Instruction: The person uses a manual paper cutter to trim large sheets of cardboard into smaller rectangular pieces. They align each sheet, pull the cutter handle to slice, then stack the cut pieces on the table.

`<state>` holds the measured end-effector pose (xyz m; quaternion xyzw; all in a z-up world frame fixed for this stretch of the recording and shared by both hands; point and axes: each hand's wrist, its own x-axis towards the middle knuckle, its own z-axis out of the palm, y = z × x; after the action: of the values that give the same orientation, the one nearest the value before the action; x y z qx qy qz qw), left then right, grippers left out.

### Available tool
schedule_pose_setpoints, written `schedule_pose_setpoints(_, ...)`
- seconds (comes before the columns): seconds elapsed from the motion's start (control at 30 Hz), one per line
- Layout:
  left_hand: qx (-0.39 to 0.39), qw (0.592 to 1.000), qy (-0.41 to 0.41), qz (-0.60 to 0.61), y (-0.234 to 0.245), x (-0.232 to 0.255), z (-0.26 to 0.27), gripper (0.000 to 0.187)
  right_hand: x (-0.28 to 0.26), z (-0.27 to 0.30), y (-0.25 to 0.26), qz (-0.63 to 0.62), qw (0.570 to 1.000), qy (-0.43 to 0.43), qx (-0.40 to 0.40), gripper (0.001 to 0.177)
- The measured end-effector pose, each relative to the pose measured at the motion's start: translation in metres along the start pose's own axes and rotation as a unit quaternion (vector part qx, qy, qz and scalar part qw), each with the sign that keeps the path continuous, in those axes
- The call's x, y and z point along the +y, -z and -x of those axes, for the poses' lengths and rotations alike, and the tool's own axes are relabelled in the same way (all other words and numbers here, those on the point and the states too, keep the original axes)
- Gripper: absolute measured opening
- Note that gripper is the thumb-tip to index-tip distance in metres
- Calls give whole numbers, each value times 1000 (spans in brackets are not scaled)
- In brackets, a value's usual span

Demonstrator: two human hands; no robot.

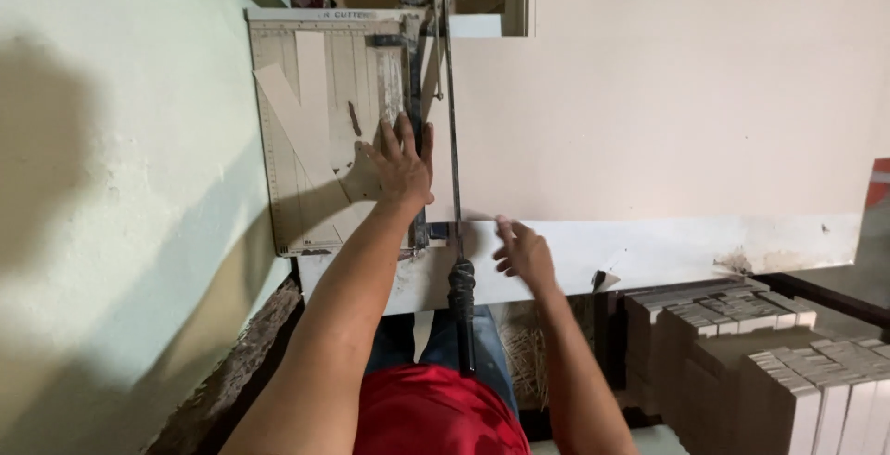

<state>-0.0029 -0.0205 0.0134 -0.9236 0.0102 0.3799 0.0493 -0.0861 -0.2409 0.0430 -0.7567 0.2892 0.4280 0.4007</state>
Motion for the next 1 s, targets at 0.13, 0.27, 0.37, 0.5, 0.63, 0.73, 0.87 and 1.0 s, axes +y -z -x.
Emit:
schedule_pose_setpoints(0.13, -39, 999, -6, 7, -2, -3, -17, 132, -56, 133, -45, 289, 949, 127, 6, 89)
schedule_pose_setpoints(0.27, -79, 994, -25, 74, -2, -2, -24, 140, 5, 100, -100, 341, 931, 123, 52, 84)
schedule_pose_setpoints(0.37, -17, 994, -23, 102, -16, 1, -23, 132, 62, 36, -128, 298, 922, 221, 113, 80)
schedule_pose_setpoints(0.5, -7, 996, -28, 87, -16, -4, -17, 132, 70, 37, -127, 280, 922, 229, 140, 80)
schedule_pose_setpoints(0.63, 12, 975, -60, 213, -90, 7, -55, 110, -4, 118, -63, 144, 981, 127, 15, 89)
schedule_pose_setpoints(0.73, -160, 792, -66, 586, -186, 27, -113, 66, -9, 114, -38, 63, 995, 76, -23, 77)
schedule_pose_setpoints(0.87, -353, 111, -52, 928, -266, 15, -141, 32, 48, -14, -29, -320, 931, 78, 158, 87)
schedule_pose_setpoints(1.0, -316, -432, 147, 832, -206, -73, -40, 23, 59, -57, 9, -522, 841, 10, 140, 107)
